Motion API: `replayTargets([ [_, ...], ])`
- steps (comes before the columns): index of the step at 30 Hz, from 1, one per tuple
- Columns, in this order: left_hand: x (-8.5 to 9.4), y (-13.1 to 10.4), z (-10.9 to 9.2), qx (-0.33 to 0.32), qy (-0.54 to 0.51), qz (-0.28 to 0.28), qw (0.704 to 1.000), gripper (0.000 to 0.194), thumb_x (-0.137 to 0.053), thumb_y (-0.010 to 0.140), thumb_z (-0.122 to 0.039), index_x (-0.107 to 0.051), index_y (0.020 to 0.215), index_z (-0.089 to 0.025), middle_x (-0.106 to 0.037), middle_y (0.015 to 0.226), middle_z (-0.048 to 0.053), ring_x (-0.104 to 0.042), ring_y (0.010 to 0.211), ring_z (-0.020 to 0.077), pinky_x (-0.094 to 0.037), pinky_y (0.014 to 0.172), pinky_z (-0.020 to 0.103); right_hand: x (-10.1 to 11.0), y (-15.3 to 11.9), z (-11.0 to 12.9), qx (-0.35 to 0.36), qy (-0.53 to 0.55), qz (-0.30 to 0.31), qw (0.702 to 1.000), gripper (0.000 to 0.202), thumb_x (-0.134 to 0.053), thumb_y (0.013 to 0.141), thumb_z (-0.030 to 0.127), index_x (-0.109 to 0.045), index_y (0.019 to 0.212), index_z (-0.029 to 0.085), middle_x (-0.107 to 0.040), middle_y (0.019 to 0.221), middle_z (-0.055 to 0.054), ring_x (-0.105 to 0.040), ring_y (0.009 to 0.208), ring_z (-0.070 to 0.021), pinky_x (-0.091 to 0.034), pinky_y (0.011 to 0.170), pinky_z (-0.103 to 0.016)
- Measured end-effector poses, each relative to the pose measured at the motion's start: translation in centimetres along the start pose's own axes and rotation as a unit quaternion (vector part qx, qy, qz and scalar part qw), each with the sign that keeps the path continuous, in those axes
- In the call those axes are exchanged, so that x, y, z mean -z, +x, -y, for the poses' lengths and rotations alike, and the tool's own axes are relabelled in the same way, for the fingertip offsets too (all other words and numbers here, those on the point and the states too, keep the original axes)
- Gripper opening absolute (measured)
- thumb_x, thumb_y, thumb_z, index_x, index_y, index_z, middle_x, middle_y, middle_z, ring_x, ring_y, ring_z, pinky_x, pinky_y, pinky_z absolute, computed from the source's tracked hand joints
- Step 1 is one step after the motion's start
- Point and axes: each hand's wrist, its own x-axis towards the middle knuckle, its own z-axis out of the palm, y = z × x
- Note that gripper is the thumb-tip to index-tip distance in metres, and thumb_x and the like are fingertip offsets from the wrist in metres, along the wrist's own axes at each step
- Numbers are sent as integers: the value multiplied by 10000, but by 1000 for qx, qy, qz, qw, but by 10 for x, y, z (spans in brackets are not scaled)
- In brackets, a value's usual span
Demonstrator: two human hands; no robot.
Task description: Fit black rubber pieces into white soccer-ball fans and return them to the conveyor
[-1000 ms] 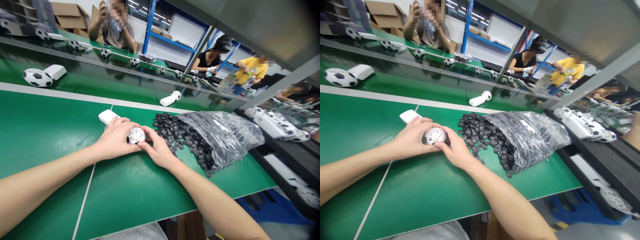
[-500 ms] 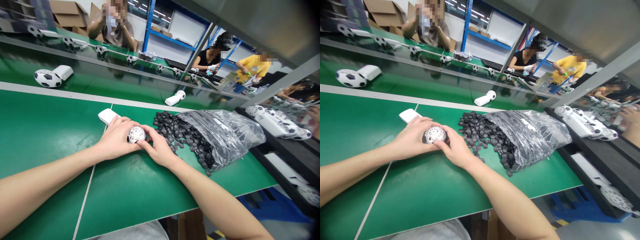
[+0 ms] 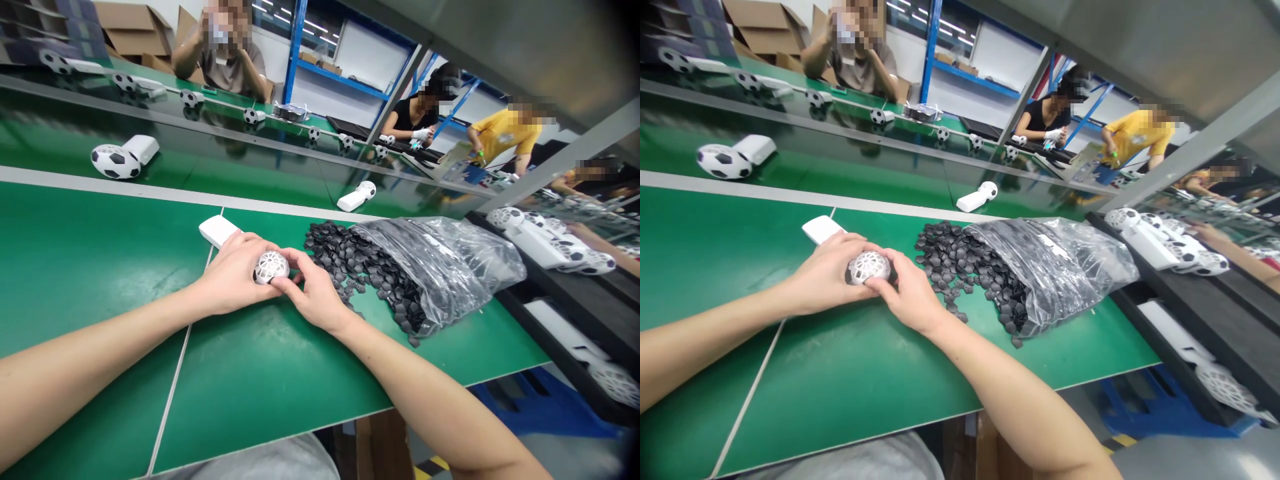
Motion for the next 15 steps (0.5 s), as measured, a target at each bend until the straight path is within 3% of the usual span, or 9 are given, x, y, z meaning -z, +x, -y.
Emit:
replayTargets([
  [5,-2,0,3,-34,27,27,999,583,-653,617,-487,-540,1093,-171,-553,1106,99,-429,1109,311,-362,928,438,-4,0,-1,17,-32,-26,999,376,-582,838,283,-459,1189,224,-567,1160,-42,-538,1059,-189,-435,927,-336],
  [8,-4,-1,8,-48,36,46,997,649,-659,630,-451,-487,1182,-157,-528,1198,108,-343,1224,320,-267,1024,465,-3,-1,-3,88,-81,-51,992,340,-600,835,284,-508,1156,221,-558,1130,-56,-518,1053,-187,-427,919,-330],
  [11,-6,-1,12,-56,35,44,997,638,-623,672,-473,-475,1200,-146,-516,1242,110,-328,1253,311,-201,1065,479,-2,-4,-3,167,-182,-57,967,196,-556,865,255,-593,1056,232,-571,1063,-59,-515,976,-196,-427,853,-348],
  [15,-7,-2,14,-52,35,44,997,636,-607,678,-509,-483,1193,-156,-516,1258,110,-333,1262,312,-201,1065,493,-2,-7,1,187,-238,-53,952,129,-499,896,237,-627,905,226,-611,897,-32,-530,808,-172,-421,717,-312],
])
